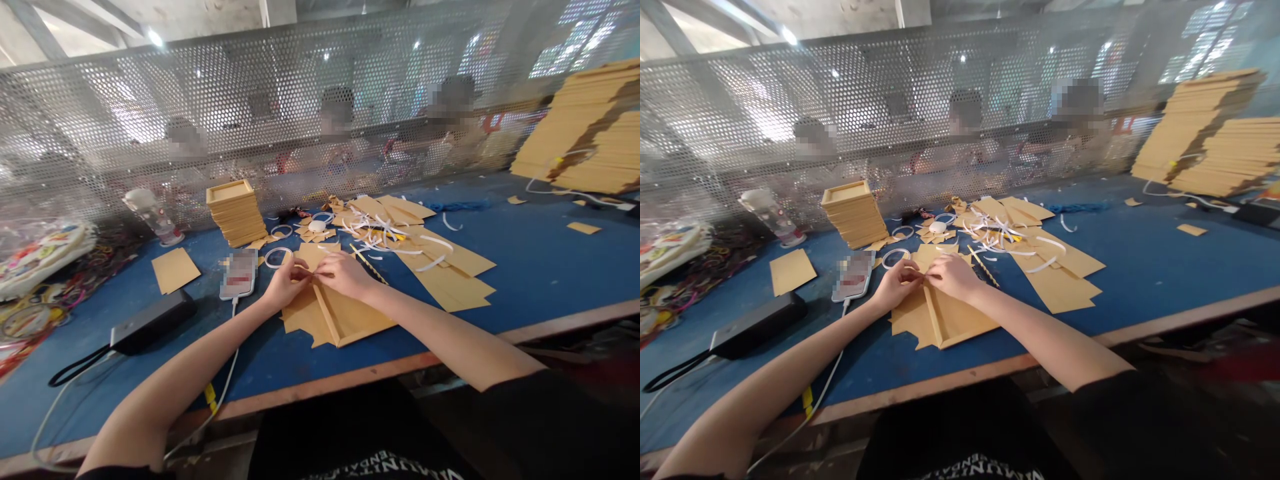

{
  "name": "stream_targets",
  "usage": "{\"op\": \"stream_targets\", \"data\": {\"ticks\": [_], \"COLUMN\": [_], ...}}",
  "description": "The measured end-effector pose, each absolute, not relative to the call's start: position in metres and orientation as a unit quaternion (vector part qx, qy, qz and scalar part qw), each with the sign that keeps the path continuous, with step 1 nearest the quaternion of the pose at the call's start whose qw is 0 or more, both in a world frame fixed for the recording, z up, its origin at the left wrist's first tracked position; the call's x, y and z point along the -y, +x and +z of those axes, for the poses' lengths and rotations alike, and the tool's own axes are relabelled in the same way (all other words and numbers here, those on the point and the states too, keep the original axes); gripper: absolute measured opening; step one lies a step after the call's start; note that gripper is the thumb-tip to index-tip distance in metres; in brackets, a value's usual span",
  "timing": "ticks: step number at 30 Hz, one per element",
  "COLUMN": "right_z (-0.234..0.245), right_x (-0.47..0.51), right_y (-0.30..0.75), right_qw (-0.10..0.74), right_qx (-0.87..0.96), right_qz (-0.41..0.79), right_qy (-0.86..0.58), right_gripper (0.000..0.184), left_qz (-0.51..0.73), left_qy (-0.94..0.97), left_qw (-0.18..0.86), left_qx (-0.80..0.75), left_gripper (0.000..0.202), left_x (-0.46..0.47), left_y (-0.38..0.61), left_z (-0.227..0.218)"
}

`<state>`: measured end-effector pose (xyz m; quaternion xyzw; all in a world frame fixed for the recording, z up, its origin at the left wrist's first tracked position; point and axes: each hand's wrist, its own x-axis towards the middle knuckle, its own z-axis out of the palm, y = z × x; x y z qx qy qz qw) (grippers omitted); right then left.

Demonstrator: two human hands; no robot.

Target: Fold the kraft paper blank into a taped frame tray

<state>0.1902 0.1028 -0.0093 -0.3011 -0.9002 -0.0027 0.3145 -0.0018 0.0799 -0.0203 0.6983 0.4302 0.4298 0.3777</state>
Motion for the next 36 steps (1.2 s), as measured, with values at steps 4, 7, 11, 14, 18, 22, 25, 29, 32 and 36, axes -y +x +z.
{"op": "stream_targets", "data": {"ticks": [4, 7, 11, 14, 18, 22, 25, 29, 32, 36], "right_z": [-0.009, -0.010, -0.011, -0.012, -0.011, -0.011, -0.012, -0.008, -0.002, 0.007], "right_x": [-0.103, -0.103, -0.104, -0.105, -0.106, -0.106, -0.105, -0.103, -0.106, -0.121], "right_y": [0.190, 0.190, 0.190, 0.190, 0.191, 0.192, 0.192, 0.193, 0.201, 0.230], "right_qw": [0.318, 0.318, 0.319, 0.320, 0.324, 0.336, 0.338, 0.328, 0.318, 0.309], "right_qx": [0.899, 0.900, 0.900, 0.900, 0.899, 0.893, 0.888, 0.884, 0.867, 0.802], "right_qz": [0.001, 0.003, -0.002, -0.007, 0.004, 0.011, 0.001, -0.015, 0.001, 0.035], "right_qy": [-0.301, -0.299, -0.298, -0.296, -0.295, -0.298, -0.310, -0.331, -0.385, -0.511], "right_gripper": [0.013, 0.013, 0.013, 0.015, 0.015, 0.016, 0.016, 0.016, 0.014, 0.014], "left_qz": [0.426, 0.424, 0.419, 0.421, 0.417, 0.417, 0.426, 0.427, 0.426, 0.430], "left_qy": [0.703, 0.708, 0.715, 0.716, 0.713, 0.707, 0.702, 0.701, 0.699, 0.692], "left_qw": [0.374, 0.368, 0.357, 0.359, 0.363, 0.366, 0.369, 0.365, 0.360, 0.348], "left_qx": [-0.430, -0.429, -0.431, -0.426, -0.431, -0.439, -0.434, -0.440, -0.448, -0.463], "left_gripper": [0.031, 0.031, 0.031, 0.030, 0.030, 0.030, 0.027, 0.024, 0.021, 0.019], "left_x": [-0.081, -0.081, -0.081, -0.081, -0.081, -0.082, -0.083, -0.083, -0.083, -0.085], "left_y": [-0.002, -0.003, -0.003, -0.003, -0.003, -0.003, -0.003, -0.002, -0.002, -0.003], "left_z": [-0.021, -0.021, -0.022, -0.023, -0.022, -0.022, -0.022, -0.022, -0.021, -0.021]}}
